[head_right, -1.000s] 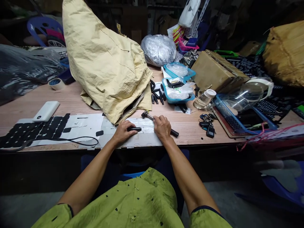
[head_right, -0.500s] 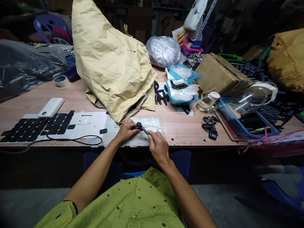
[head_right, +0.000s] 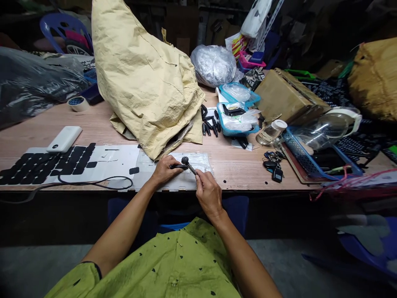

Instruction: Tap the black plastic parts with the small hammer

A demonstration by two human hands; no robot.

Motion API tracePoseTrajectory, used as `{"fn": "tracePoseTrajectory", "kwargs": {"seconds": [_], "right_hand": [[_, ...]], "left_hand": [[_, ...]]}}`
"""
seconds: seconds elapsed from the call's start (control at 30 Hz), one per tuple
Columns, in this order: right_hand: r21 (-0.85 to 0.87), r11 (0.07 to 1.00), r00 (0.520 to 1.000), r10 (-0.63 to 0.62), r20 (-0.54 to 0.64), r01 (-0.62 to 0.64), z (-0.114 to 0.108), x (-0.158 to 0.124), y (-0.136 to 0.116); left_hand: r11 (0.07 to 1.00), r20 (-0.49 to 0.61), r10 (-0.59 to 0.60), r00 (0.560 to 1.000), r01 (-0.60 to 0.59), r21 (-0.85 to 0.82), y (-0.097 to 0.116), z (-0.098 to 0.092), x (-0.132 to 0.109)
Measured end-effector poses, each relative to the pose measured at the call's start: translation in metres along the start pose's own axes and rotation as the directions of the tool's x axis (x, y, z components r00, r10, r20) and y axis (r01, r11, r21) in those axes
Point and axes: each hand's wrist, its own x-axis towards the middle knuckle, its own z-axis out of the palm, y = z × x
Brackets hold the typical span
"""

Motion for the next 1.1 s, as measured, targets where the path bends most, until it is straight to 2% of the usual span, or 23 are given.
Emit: {"fn": "tracePoseTrajectory", "kwargs": {"seconds": [0.1,0.2,0.37,0.5,0.63,0.8,0.9,1.0,1.07,1.1], "right_hand": [[-0.02,1.0,0.999,0.025,0.04,-0.024,-0.001,-0.002,0.006],[-0.028,0.999,0.999,0.042,0.032,-0.041,0.0,0.008,0.015],[-0.195,0.978,0.997,0.076,0.003,-0.074,0.006,0.054,0.042],[-0.329,0.944,1.0,0.007,0.02,0.0,0.016,0.082,0.065],[-0.381,0.922,0.998,-0.067,0.015,0.068,0.025,0.085,0.076],[-0.399,0.916,0.999,-0.052,0.016,0.054,0.028,0.082,0.074],[-0.404,0.914,0.999,-0.038,0.024,0.044,0.028,0.082,0.071],[-0.411,0.911,0.999,-0.03,0.022,0.036,0.028,0.083,0.069],[-0.413,0.91,0.999,-0.031,0.022,0.037,0.029,0.083,0.069],[-0.414,0.909,0.999,-0.031,0.022,0.037,0.029,0.083,0.069]], "left_hand": [[1.0,-0.001,0.0,1.0,0.0,0.0,0.0,0.001,0.0],[1.0,0.003,0.001,1.0,-0.001,-0.001,-0.001,0.001,0.0],[1.0,0.016,-0.002,1.0,0.002,-0.001,0.001,-0.002,0.0],[1.0,0.026,-0.018,1.0,0.018,0.002,0.003,-0.004,-0.002],[1.0,0.04,-0.002,0.999,0.002,0.02,0.001,-0.004,-0.003],[0.996,0.049,0.048,0.998,-0.051,0.067,0.002,-0.008,-0.006],[0.989,0.034,0.135,0.99,-0.137,0.056,0.017,-0.003,-0.031],[0.953,0.046,0.302,0.952,-0.302,-0.011,0.035,0.018,-0.075],[0.914,0.16,0.404,0.9,-0.395,-0.089,0.039,0.039,-0.105],[0.914,0.243,0.406,0.881,-0.388,-0.12,0.037,0.051,-0.117]]}}
